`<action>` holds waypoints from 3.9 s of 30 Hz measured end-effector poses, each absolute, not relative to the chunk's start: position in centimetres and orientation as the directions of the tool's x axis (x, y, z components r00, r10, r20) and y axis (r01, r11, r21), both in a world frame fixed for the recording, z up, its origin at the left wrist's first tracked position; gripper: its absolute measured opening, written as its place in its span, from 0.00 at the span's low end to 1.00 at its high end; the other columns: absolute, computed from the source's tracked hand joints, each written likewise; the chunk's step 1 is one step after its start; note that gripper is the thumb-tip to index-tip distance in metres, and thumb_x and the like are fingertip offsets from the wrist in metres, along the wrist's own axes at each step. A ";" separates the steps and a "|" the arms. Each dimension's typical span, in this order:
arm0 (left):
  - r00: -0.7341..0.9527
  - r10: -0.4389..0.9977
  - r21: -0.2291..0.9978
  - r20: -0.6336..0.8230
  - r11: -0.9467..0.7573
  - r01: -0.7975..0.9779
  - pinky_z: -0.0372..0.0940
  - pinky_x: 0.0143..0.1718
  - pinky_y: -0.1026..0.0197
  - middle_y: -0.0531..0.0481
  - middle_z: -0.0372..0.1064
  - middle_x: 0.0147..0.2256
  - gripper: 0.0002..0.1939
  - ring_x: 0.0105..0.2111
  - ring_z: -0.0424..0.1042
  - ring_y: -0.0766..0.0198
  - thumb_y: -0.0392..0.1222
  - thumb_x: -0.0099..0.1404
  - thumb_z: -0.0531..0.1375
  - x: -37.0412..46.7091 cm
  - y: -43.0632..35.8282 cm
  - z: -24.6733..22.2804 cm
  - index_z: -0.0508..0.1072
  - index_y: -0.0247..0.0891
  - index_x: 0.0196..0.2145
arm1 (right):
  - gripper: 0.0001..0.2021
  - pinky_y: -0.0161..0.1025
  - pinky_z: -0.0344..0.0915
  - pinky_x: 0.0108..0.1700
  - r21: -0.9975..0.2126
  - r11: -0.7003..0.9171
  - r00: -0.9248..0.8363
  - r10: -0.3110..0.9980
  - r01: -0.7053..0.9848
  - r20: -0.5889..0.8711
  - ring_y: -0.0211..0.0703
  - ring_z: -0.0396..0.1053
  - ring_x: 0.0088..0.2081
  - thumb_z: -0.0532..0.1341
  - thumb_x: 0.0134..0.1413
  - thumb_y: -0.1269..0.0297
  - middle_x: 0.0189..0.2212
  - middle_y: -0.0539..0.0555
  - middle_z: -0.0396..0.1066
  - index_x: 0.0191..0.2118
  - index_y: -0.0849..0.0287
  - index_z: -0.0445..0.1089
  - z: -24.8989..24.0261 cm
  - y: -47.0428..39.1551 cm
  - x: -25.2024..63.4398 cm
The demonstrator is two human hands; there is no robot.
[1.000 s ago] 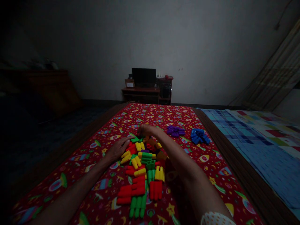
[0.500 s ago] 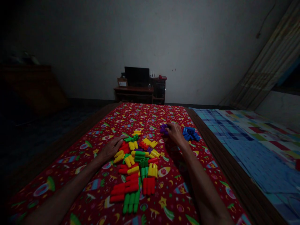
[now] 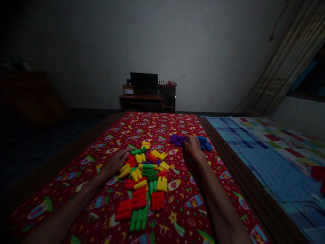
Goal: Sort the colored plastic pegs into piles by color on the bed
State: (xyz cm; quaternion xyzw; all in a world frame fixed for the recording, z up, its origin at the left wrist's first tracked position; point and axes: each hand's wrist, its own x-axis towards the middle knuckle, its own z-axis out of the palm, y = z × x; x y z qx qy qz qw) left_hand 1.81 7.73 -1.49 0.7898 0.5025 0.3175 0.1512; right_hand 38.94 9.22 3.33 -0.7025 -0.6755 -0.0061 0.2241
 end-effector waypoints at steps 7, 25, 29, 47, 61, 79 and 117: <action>0.309 0.878 0.553 0.366 -0.472 0.686 0.64 0.52 0.54 0.42 0.73 0.48 0.27 0.48 0.71 0.55 0.53 0.67 0.43 2.0 7.6 -1.2 0.72 0.36 0.48 | 0.13 0.32 0.62 0.36 -0.427 0.360 -0.192 0.901 0.830 0.388 0.41 0.72 0.33 0.55 0.55 0.71 0.33 0.56 0.77 0.39 0.62 0.77 4.8 8.1 33.6; 0.312 0.876 0.548 0.369 -0.476 0.688 0.64 0.52 0.52 0.41 0.73 0.48 0.25 0.48 0.71 0.55 0.50 0.67 0.44 1.8 7.9 -1.9 0.72 0.36 0.48 | 0.16 0.36 0.60 0.43 -0.308 0.574 -0.401 0.784 0.759 0.474 0.44 0.68 0.44 0.54 0.58 0.71 0.44 0.62 0.72 0.51 0.64 0.66 1.9 6.2 27.9; 0.320 0.865 0.535 0.386 -0.493 0.686 0.64 0.52 0.53 0.42 0.73 0.47 0.24 0.47 0.71 0.56 0.50 0.67 0.44 1.8 8.0 -1.9 0.73 0.36 0.47 | 0.11 0.35 0.58 0.38 -0.239 0.542 -0.412 0.803 0.806 0.431 0.43 0.68 0.38 0.52 0.61 0.67 0.37 0.59 0.73 0.43 0.62 0.70 2.3 5.8 27.3; 0.299 0.882 0.554 0.364 -0.463 0.692 0.64 0.52 0.53 0.42 0.73 0.48 0.24 0.47 0.71 0.55 0.50 0.66 0.44 2.0 7.5 -1.3 0.72 0.36 0.48 | 0.13 0.33 0.57 0.34 -0.158 0.597 -0.567 0.799 0.787 0.198 0.41 0.67 0.36 0.52 0.61 0.66 0.38 0.58 0.71 0.46 0.58 0.71 2.6 5.6 25.5; 0.298 0.880 0.541 0.369 -0.464 0.701 0.65 0.51 0.53 0.40 0.73 0.47 0.26 0.48 0.71 0.54 0.52 0.65 0.44 1.9 7.9 -1.6 0.73 0.35 0.47 | 0.15 0.38 0.62 0.42 -0.399 0.108 0.067 0.914 0.911 0.400 0.47 0.71 0.40 0.55 0.59 0.60 0.38 0.60 0.75 0.44 0.63 0.74 3.0 10.5 36.8; 0.299 0.877 0.541 0.377 -0.470 0.698 0.66 0.50 0.53 0.42 0.74 0.47 0.24 0.46 0.72 0.54 0.50 0.65 0.45 2.1 7.6 -1.4 0.73 0.37 0.47 | 0.15 0.33 0.57 0.31 -0.153 0.573 -0.585 0.809 0.805 -0.046 0.44 0.71 0.37 0.60 0.48 0.69 0.37 0.56 0.75 0.44 0.54 0.74 4.8 4.8 28.5; 0.323 0.867 0.524 0.379 -0.489 0.698 0.64 0.51 0.52 0.42 0.73 0.47 0.23 0.47 0.71 0.55 0.48 0.65 0.45 1.9 8.0 -1.7 0.72 0.36 0.48 | 0.09 0.34 0.44 0.26 -0.290 0.612 -0.592 0.789 0.736 0.163 0.34 0.57 0.23 0.57 0.56 0.66 0.24 0.52 0.68 0.34 0.63 0.73 3.8 3.9 26.2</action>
